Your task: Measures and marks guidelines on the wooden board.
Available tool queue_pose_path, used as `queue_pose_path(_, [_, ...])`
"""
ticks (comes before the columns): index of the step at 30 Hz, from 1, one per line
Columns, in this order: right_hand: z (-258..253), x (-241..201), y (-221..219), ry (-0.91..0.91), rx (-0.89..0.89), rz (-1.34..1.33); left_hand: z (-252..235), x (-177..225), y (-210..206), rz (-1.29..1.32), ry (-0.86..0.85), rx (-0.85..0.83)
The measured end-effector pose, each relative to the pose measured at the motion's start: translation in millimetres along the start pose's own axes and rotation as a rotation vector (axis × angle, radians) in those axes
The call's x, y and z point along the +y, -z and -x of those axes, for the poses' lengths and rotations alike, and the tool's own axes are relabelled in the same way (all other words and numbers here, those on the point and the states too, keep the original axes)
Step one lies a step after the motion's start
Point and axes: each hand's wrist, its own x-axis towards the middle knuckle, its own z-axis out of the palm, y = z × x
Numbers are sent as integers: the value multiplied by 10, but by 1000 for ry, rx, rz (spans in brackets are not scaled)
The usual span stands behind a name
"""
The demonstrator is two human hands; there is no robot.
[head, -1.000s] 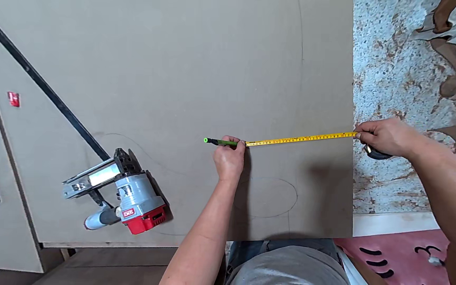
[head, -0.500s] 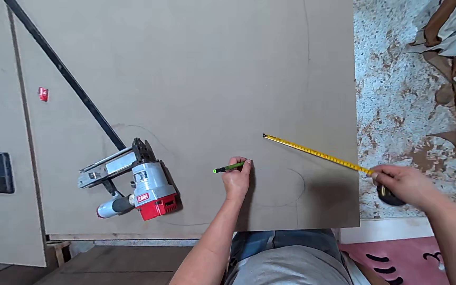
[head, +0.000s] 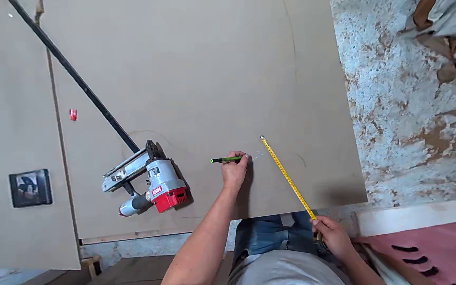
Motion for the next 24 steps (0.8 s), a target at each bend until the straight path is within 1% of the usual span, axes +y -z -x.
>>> queue_pose_path(2, [-20, -33, -287, -9, -4, -1, -93, 23, 31, -80, -51, -37])
queue_pose_path(3, [-2, -37, -412, -18, 1, 7, -133, 17, 45, -131, -122, -62])
queue_pose_path(5, [28, -21, -646, -25, 29, -5, -206, 1, 76, -290, -333, -98])
queue_pose_path(7, [10, -6, -877, 1, 96, -86, -307, 35, 104, -451, -583, -134])
queue_pose_path(8, [-8, -12, -984, 9, 135, -131, -388, 72, 98, -525, -682, -177])
queue_pose_path(10, [-43, -27, -1184, 5, 201, -194, -541, 90, 74, -605, -823, -277])
queue_pose_path(13, [-57, -60, -1472, -16, 269, -241, -722, -32, 109, -638, -891, -392])
queue_pose_path(16, [-44, -93, -1644, -15, 324, -250, -805, -121, 154, -616, -945, -450])
queue_pose_path(20, [-28, -166, -1716, -13, 362, -229, -862, -198, 116, -554, -1045, -434])
queue_pose_path(24, [21, -220, -1860, -31, 376, -216, -839, -207, 179, -506, -1009, -437])
